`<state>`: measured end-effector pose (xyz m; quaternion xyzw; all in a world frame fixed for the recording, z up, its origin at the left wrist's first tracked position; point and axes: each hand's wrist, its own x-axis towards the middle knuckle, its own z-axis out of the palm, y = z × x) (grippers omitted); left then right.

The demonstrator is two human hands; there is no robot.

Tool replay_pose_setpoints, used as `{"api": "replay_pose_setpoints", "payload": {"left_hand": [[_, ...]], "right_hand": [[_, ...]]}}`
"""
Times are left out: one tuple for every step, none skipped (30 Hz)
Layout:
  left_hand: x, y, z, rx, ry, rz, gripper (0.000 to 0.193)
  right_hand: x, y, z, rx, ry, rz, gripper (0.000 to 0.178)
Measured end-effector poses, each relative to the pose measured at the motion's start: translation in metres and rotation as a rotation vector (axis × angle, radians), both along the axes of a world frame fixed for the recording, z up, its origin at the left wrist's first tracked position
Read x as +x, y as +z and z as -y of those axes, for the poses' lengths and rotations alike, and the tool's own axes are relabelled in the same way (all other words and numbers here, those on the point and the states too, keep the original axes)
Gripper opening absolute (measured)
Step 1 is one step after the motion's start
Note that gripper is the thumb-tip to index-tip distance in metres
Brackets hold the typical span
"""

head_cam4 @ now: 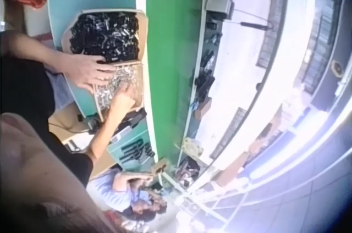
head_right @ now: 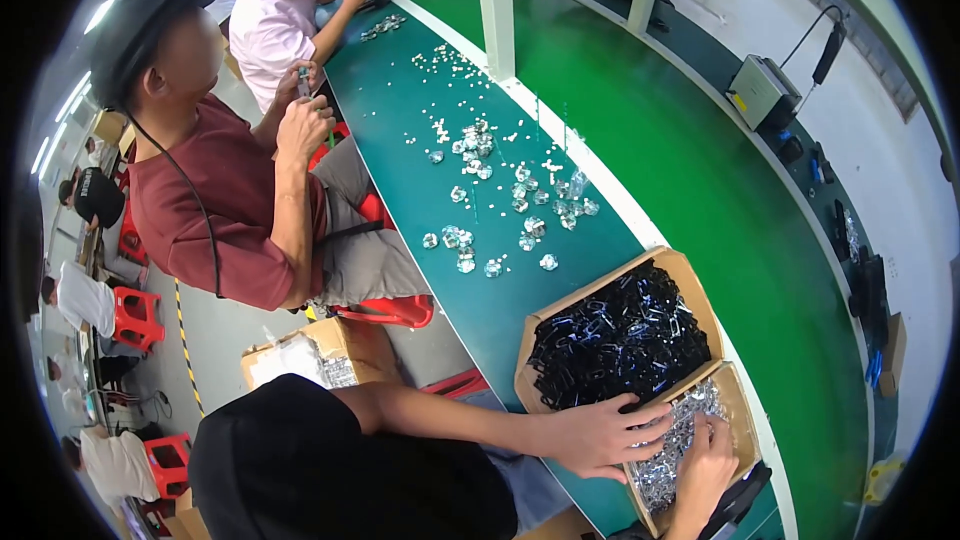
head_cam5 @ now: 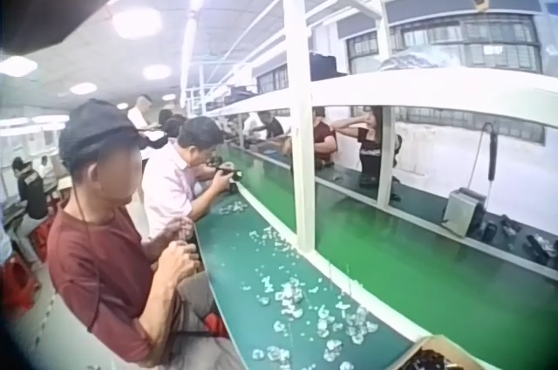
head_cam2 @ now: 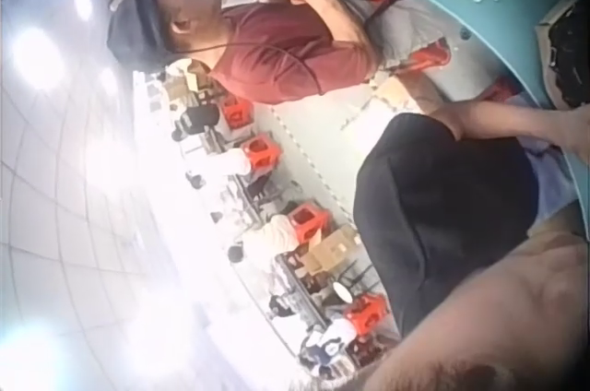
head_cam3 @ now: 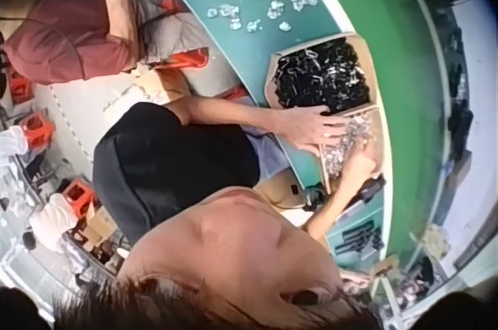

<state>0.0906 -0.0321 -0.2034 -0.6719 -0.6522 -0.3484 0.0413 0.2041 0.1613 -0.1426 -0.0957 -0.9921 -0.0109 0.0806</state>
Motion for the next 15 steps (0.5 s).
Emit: {"api": "replay_pose_setpoints", "payload": {"left_hand": [[0.000,0.000,0.000,-0.001,0.012,-0.015,0.065],[0.000,0.000,0.000,-0.006,0.019,-0.013,0.065],[-0.001,0.000,0.000,-0.007,0.022,-0.013,0.065],[-0.001,0.000,0.001,-0.006,0.024,-0.012,0.065],[-0.001,0.001,0.001,-0.007,0.026,-0.010,0.065],[0.000,0.001,0.001,-0.002,0.029,-0.020,0.065],[0.000,0.002,0.002,0.003,0.031,-0.029,0.065],[-0.001,0.002,0.001,0.004,0.032,-0.031,0.065],[-0.001,0.001,0.001,-0.003,0.026,-0.020,0.066],[-0.001,0.001,0.001,-0.010,0.019,-0.009,0.066],[-0.001,0.001,0.001,-0.008,0.019,-0.012,0.066],[-0.001,0.001,0.001,0.000,0.018,-0.008,0.066],[-0.002,0.001,0.001,0.008,0.018,-0.003,0.067],[-0.001,0.001,0.001,0.006,0.017,0.000,0.067],[-0.001,0.003,0.002,0.008,0.022,-0.009,0.067]], "right_hand": [[-0.003,0.003,0.005,-0.027,-0.043,0.023,0.019],[-0.005,0.004,0.007,-0.032,-0.036,0.025,0.019],[-0.006,0.005,0.009,-0.107,-0.067,0.009,0.018],[-0.008,0.006,0.010,-0.181,-0.100,-0.007,0.017],[-0.009,0.009,0.008,-0.182,-0.098,-0.005,0.017],[-0.011,0.012,0.006,-0.275,-0.097,-0.017,0.015],[-0.012,0.014,0.004,-0.368,-0.097,-0.029,0.013],[-0.013,0.016,0.006,-0.368,-0.096,-0.031,0.013],[-0.015,0.018,0.008,-0.349,-0.072,-0.038,0.013],[-0.016,0.019,0.009,-0.331,-0.049,-0.045,0.013],[-0.014,0.020,0.009,-0.329,-0.048,-0.048,0.013],[-0.011,0.022,0.008,-0.337,-0.005,-0.040,0.013],[-0.009,0.023,0.008,-0.346,0.039,-0.031,0.013],[-0.007,0.023,0.010,-0.348,0.038,-0.028,0.013],[-0.005,0.023,0.014,-0.376,0.005,-0.038,0.013]]}}
